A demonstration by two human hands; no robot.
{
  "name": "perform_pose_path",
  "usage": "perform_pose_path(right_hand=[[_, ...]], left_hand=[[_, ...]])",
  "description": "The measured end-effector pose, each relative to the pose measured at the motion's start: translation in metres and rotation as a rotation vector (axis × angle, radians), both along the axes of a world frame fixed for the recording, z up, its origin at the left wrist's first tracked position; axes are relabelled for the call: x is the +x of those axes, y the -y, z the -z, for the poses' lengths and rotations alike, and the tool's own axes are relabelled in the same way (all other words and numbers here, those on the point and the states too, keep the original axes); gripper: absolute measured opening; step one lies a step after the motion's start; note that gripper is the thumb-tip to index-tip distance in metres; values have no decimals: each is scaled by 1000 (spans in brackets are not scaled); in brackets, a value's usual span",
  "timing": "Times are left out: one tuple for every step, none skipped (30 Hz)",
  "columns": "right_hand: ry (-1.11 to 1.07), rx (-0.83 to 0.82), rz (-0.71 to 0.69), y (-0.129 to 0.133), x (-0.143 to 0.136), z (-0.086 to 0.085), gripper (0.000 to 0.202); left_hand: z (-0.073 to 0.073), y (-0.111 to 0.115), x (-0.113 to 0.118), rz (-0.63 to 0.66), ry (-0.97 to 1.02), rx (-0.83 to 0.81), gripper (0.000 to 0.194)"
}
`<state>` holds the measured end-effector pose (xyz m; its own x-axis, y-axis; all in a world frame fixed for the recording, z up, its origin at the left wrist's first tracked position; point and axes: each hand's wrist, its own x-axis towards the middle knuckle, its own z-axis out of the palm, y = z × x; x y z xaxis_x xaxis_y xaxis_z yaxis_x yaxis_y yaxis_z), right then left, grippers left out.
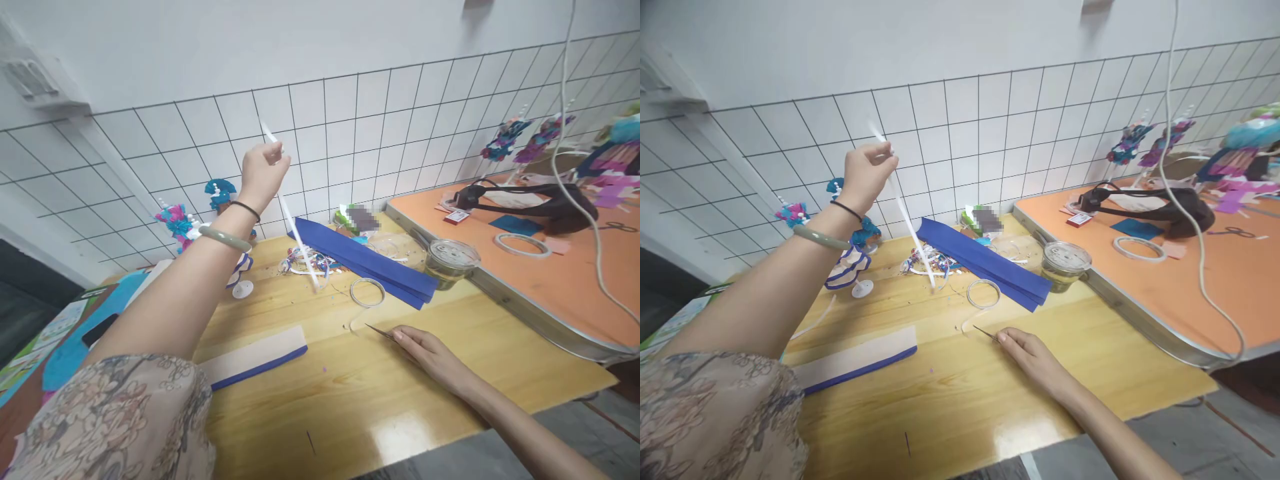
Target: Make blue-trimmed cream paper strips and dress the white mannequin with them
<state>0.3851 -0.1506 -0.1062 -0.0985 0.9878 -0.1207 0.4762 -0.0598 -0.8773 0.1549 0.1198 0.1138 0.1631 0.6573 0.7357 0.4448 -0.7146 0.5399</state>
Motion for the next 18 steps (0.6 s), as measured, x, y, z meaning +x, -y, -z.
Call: perform_pose_path(right_hand=[[-4, 2, 4, 1, 0, -1, 45], [-3, 4, 11, 1, -1, -2, 45], [2, 6, 15, 2, -1, -2, 45], [9, 10, 18, 2, -1, -3, 46], [18, 16, 20, 2, -2, -3, 47], [26, 25, 21, 3, -2, -3, 47], [34, 39, 23, 3, -2, -3, 47], [40, 55, 25, 4, -2, -2, 47], [43, 72, 27, 6, -1, -1, 47], [46, 87, 28, 7, -1, 0, 46], [51, 101, 25, 8, -1, 1, 45], [60, 114, 19, 10, -1, 3, 43], [74, 129, 13, 12, 0, 5, 41], [98, 146, 6, 13, 0, 7, 39], [136, 169, 2, 15, 0, 10, 38], [191, 199, 8, 16, 1, 12, 37], [264, 235, 23, 17, 1, 14, 37], [354, 275, 41, 18, 2, 17, 38]], left_hand=[[-3, -4, 2, -3, -63, 51, 35], [-2, -7, 4, -5, -119, 88, 35], [1, -8, 5, -8, -171, 104, 36], [8, -8, 6, -13, -234, 87, 37], [17, -7, 7, -17, -303, 42, 38], [29, -5, 6, -12, -386, -37, 40], [42, -2, 5, -6, -500, -160, 42], [55, 1, 3, 0, -557, -229, 42], [69, 4, 0, 9, -601, -283, 39], [82, 8, -4, 16, -641, -335, 34], [94, 13, -9, 28, -684, -388, 27], [105, 19, -14, 39, -719, -433, 19], [114, 26, -20, 47, -749, -474, 14], [122, 33, -26, 56, -771, -510, 15], [128, 42, -33, 62, -782, -537, 19], [134, 51, -42, 67, -784, -560, 23], [138, 61, -51, 70, -776, -576, 25], [142, 73, -62, 64, -756, -587, 26]])
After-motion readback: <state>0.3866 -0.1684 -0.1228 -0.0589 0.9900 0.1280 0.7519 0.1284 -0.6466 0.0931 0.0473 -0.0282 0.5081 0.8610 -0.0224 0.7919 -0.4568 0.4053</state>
